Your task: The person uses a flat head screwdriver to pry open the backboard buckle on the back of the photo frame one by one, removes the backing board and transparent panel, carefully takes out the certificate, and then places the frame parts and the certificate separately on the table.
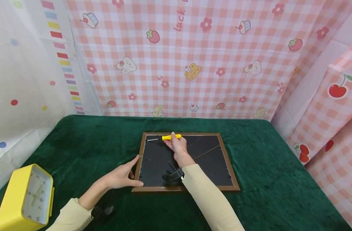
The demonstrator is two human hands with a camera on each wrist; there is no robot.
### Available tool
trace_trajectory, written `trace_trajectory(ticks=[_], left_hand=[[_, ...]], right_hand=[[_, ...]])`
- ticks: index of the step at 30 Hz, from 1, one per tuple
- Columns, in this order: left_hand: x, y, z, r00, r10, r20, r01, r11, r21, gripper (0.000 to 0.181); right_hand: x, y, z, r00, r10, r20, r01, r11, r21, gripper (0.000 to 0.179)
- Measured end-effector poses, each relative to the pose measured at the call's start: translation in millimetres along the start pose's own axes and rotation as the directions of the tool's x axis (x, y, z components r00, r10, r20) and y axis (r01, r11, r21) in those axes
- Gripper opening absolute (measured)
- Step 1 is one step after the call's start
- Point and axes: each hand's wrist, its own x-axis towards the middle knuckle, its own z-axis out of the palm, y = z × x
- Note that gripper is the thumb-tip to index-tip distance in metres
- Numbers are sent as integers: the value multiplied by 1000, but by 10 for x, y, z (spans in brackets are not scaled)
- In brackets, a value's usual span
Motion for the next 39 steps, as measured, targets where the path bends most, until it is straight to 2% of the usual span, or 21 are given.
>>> trace_trajectory(ticks=[16,20,25,34,36,39], left_hand=[[-23,10,-33,999,-18,33,17,1000,5,99],[-18,20,-45,999,-16,43,15,1000,3,99],[-1,6,-53,999,-18,42,18,1000,-1,99],[5,-5,-27,999,-7,44,8,1000,-5,99],[5,1,-28,999,-11,45,12,1000,-9,99],[2,3,-32,999,-18,45,18,1000,-13,99]], right_hand=[[21,29,41,999,-8,31,7,999,42,34],[-11,20,80,997,-59,56,59,998,-2,34],[-16,-12,100,981,-153,117,162,984,-73,33],[68,-25,1,973,-108,206,136,983,-126,37],[79,-10,-1,971,-122,206,150,981,-124,36],[69,15,29,961,-186,205,216,967,-137,33]])
